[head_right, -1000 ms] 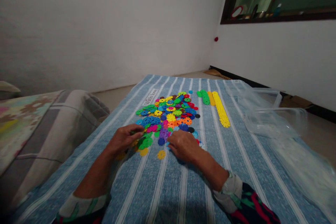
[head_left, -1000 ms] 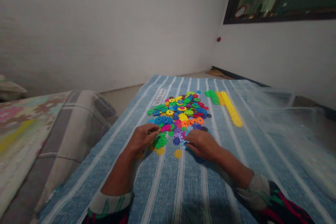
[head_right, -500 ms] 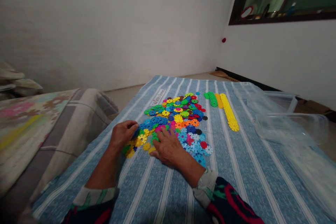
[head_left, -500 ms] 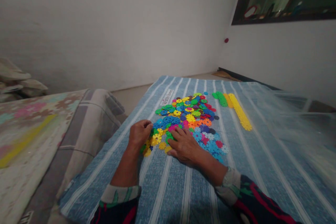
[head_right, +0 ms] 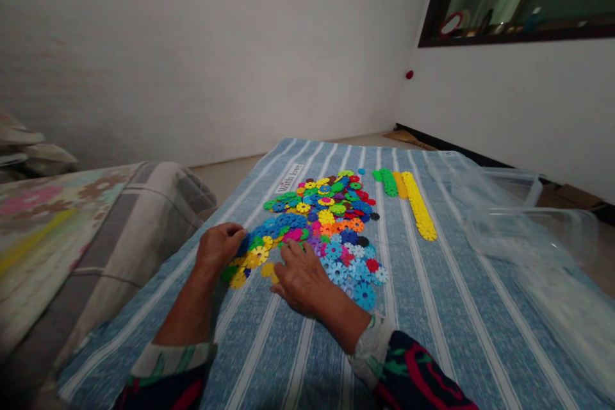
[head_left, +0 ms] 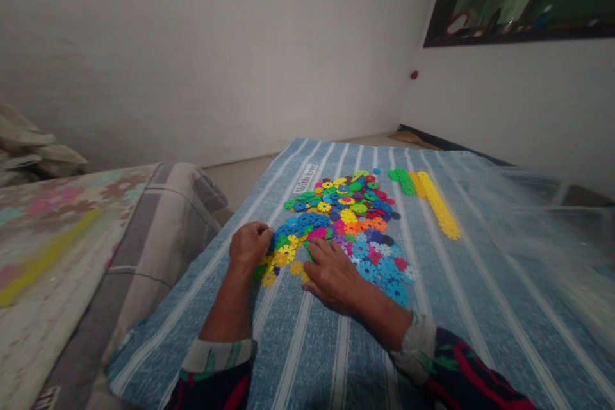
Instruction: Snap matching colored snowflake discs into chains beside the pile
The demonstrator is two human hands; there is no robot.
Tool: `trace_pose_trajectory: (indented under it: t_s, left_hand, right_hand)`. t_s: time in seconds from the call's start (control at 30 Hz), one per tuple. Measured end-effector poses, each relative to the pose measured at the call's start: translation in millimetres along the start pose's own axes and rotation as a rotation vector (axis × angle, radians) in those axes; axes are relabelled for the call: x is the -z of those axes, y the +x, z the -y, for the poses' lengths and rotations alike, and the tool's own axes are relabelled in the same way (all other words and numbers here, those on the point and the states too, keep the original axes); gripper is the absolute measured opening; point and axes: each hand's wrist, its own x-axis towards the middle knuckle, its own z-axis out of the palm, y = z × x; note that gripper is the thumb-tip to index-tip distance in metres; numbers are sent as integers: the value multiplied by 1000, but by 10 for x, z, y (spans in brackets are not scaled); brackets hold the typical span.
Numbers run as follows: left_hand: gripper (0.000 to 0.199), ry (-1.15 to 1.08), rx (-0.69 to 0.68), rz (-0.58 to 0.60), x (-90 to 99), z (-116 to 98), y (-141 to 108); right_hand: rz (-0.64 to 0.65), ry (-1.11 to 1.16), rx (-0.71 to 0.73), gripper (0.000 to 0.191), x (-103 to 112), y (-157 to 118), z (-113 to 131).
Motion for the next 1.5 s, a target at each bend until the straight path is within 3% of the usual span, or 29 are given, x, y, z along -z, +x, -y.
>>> trace_pose_trajectory:
  t_s: [0.27,0.63,0.8,1.17,1.3,1.5]
  left_hand:
    - [31,37,-18,100,-1,-61,-19]
    - [29,5,-50,87,-34,-76,-32]
    - [30,-21,-72,137,-32,-69,-28]
    - [32,34,-120,149,-41,-93,-38]
    - [32,54,-121,159,-45,-88,-30]
    - [31,25,-125,150,-51,-79,-22]
  right_hand:
    - [7,15,-16,28,2,-4,-13]
    - [-33,21,-81,34,-139,275,78]
    - [-28,23,-115,34,-129,251,90]
    - [-124,271,-105,21,-33,263,-300]
    - [-69,291,-73,17,58,233,-375]
    - [48,219,-64,16,93,189,-266]
